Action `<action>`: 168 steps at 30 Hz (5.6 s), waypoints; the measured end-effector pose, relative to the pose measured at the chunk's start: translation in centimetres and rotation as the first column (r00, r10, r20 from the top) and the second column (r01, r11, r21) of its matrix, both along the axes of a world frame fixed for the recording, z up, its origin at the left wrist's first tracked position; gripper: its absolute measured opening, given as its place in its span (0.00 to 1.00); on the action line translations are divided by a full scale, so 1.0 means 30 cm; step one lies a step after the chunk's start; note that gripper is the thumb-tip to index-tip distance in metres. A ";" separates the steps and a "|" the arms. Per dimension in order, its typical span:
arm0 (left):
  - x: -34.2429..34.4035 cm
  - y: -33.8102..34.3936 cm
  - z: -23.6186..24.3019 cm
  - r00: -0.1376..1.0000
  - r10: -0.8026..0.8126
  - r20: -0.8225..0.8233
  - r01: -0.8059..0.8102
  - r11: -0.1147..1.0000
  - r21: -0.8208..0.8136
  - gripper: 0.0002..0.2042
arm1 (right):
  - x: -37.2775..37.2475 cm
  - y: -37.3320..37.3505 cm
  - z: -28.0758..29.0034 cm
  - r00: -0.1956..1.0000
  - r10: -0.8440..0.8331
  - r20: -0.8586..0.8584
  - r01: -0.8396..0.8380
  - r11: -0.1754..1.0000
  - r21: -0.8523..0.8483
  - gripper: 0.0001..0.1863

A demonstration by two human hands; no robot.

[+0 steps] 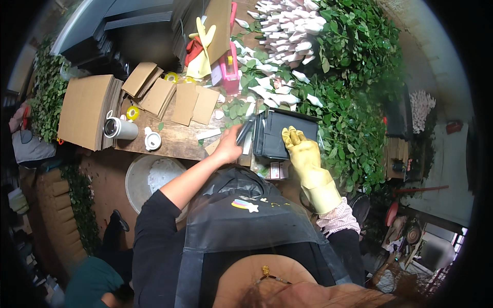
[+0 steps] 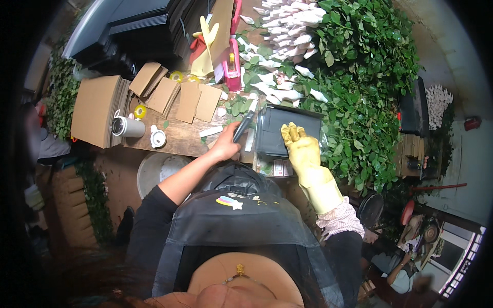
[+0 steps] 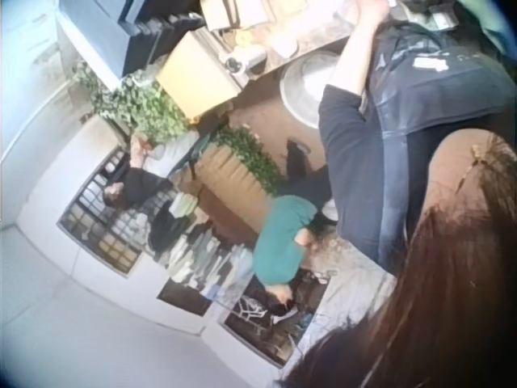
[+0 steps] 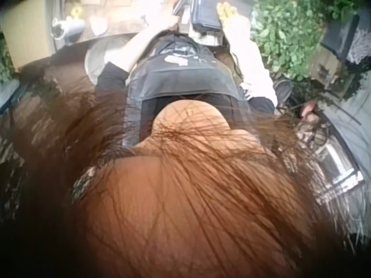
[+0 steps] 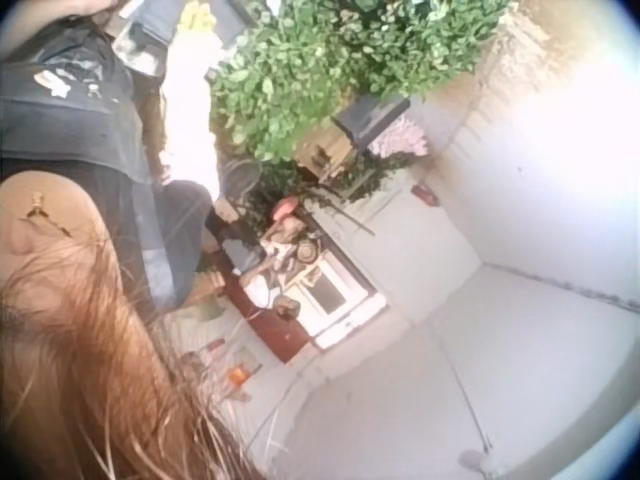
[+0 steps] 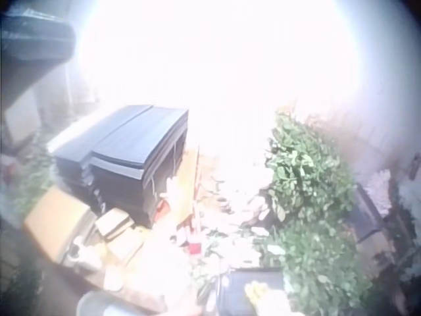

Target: The person arranges white flowers and green leaves into a black tray and then into a cardboard box. They handle the flowers and leaves by hand, placing them carefully into the containers.

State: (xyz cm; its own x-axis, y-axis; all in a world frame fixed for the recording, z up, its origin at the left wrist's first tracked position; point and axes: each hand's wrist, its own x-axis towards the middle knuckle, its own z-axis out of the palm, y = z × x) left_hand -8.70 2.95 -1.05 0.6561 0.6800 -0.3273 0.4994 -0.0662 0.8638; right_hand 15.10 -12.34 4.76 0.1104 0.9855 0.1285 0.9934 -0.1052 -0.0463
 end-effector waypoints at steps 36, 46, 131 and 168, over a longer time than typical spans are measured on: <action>-0.026 0.000 0.111 0.808 -0.388 -0.444 0.504 0.062 0.861 0.07 | -0.066 0.033 0.043 0.933 -0.270 -0.238 0.260 0.963 -0.072 0.21; 0.080 0.278 0.057 0.589 -0.767 -0.252 0.353 -0.037 0.935 0.04 | -0.033 0.016 -0.008 0.995 -0.075 -0.061 0.080 0.994 0.076 0.16; 0.401 -0.077 0.244 0.684 -0.717 0.133 0.701 0.697 0.150 0.41 | 0.096 -0.197 0.479 0.410 -0.903 -0.126 0.701 0.401 -0.590 0.25; 0.310 0.583 -0.085 0.965 0.199 -0.170 -0.123 0.918 0.377 0.24 | -0.269 -0.124 0.313 0.516 -0.434 -0.739 0.654 0.757 0.012 0.26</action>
